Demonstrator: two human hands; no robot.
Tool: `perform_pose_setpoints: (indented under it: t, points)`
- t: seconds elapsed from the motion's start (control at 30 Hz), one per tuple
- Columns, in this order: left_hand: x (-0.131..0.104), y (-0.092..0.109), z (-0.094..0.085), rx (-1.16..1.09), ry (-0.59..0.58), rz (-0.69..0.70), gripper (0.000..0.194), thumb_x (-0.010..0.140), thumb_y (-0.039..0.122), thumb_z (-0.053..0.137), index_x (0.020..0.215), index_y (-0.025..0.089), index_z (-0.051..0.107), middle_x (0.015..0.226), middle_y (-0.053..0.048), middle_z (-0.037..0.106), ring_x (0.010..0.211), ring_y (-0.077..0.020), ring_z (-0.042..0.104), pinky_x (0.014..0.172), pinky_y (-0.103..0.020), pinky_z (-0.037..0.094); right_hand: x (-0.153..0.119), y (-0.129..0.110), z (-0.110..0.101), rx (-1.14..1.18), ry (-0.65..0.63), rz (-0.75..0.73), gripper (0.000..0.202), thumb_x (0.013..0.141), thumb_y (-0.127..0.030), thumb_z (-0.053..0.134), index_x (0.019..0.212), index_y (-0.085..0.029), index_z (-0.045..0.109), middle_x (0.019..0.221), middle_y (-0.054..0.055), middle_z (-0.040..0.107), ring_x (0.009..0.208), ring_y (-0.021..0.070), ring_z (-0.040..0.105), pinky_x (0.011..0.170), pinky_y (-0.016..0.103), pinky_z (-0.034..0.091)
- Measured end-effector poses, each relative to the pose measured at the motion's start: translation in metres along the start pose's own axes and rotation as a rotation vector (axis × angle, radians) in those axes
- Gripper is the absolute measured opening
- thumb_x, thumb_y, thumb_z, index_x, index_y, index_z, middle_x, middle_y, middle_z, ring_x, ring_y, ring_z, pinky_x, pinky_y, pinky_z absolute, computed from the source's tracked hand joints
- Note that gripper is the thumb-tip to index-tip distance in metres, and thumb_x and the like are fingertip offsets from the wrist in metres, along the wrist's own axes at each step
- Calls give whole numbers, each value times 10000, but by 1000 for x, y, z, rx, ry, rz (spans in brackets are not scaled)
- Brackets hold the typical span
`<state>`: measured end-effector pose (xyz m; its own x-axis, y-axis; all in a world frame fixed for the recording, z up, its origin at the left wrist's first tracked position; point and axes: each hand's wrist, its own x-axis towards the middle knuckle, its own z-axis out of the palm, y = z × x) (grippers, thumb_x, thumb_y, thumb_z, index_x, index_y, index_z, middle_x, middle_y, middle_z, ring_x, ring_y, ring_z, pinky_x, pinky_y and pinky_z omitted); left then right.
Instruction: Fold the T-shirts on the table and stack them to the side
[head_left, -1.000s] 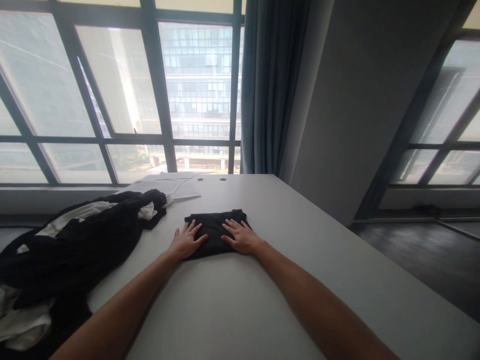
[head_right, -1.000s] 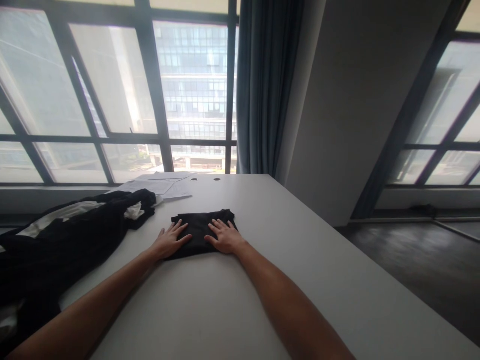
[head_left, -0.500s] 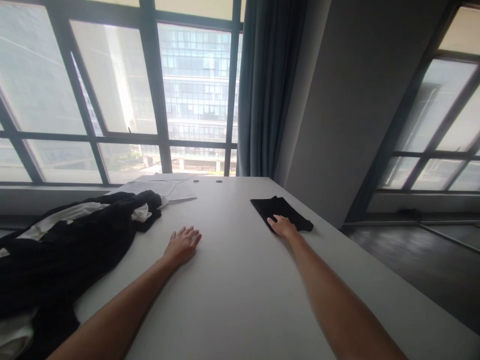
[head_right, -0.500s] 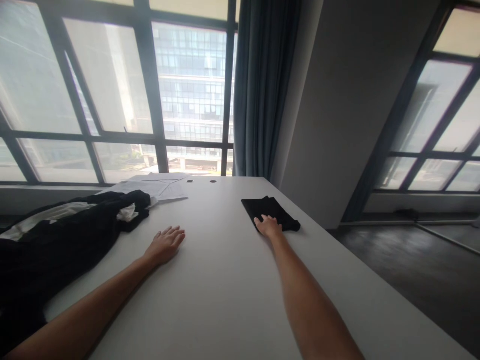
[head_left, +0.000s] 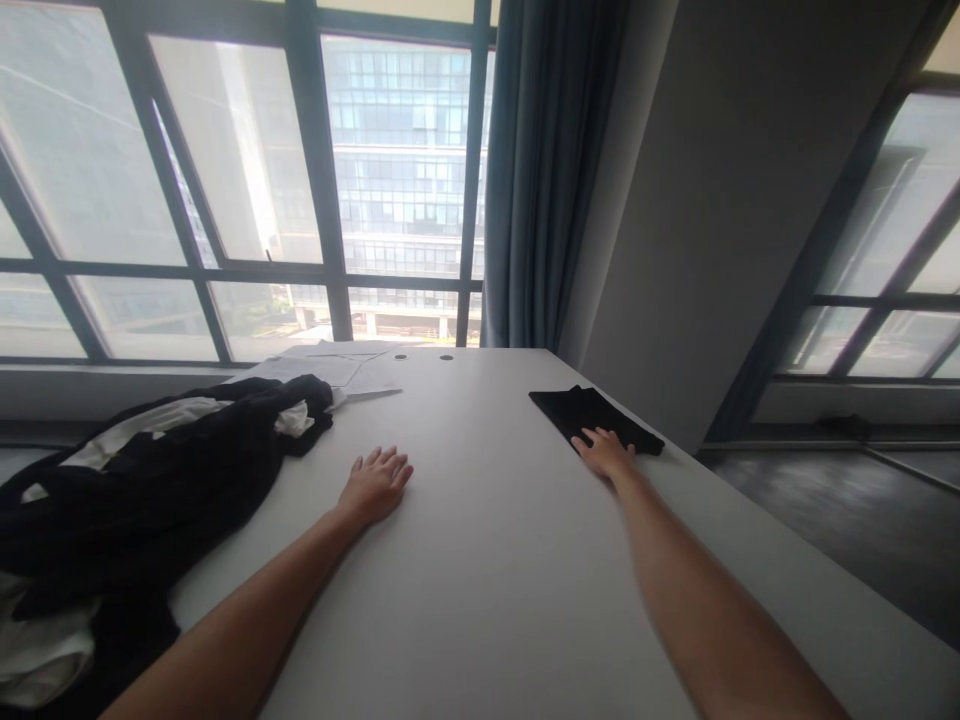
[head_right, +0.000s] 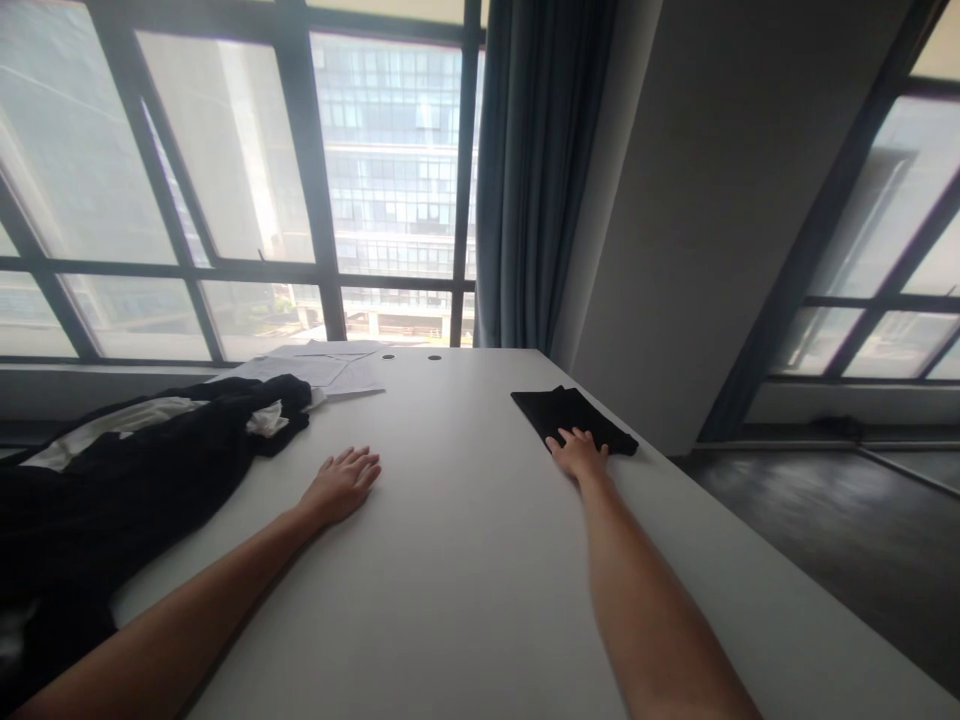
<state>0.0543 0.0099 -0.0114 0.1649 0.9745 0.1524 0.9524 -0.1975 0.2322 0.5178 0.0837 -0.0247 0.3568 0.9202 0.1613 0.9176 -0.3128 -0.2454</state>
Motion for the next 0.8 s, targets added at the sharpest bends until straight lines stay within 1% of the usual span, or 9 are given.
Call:
perform_pose_setpoints:
  t: [0.07,0.2,0.3,0.4,0.5,0.6,0.7,0.77,0.8]
  points:
    - [-2,1,-2,-5,-2,6,516,993,471,315,1389,232,545,1559,-86,397,1465,-308,280,1159,-558,206,0,0,4,-6,3,20,602,963,-553,334,1446,-234,500,1567,123,355,1463,342,235,1135,647,166]
    - [-5,3,-4,-15,6,2,498,983,463,342,1368,241,566,1541,-72,429,1456,-295,304,1166,-533,212,-1,-4,6,12,140,-4,587,962,-519,359,1434,-201,507,1550,140,379,1443,351,271,1126,656,165]
    - [-4,3,-3,-16,17,7,494,974,467,362,1355,241,581,1535,-70,438,1451,-301,313,1164,-535,219,-7,-18,4,65,194,-108,574,958,-491,383,1407,-163,523,1499,151,451,1398,322,357,1134,597,218]
    - [1,-7,-7,-56,56,26,445,965,444,386,1281,257,639,1463,-61,531,1382,-271,431,1131,-467,315,-15,-37,3,98,197,-266,507,953,-446,407,1331,-159,589,1427,145,531,1323,286,455,1117,490,298]
    - [9,-31,-19,-80,194,-67,419,952,402,413,1232,220,667,1410,-79,578,1293,-250,521,1062,-388,406,-22,-53,2,100,208,-390,446,948,-408,427,1261,-168,635,1351,126,592,1253,257,515,1073,388,356]
    - [17,-66,-38,61,389,-268,435,906,351,475,1255,155,648,1471,-148,498,1318,-323,471,1042,-453,405,-25,-60,3,81,200,-436,404,947,-390,440,1225,-189,654,1307,108,618,1214,249,538,1046,365,372]
    - [20,-102,-60,242,541,-349,433,882,304,488,1250,136,641,1525,-176,414,1371,-362,383,1066,-520,343,-26,-62,5,66,177,-442,392,948,-387,446,1210,-191,662,1296,109,623,1196,251,547,1026,366,382]
    - [21,-125,-74,291,600,-431,455,885,303,476,1272,104,609,1524,-211,399,1386,-372,351,1080,-549,304,-26,-63,4,59,162,-444,387,949,-388,448,1200,-192,669,1293,110,624,1185,249,552,1019,364,383]
    - [21,-137,-81,287,599,-505,481,882,310,480,1291,79,583,1497,-241,419,1370,-387,369,1072,-567,300,-27,-64,4,55,157,-444,383,950,-388,448,1195,-197,672,1292,109,625,1183,247,552,1018,364,382]
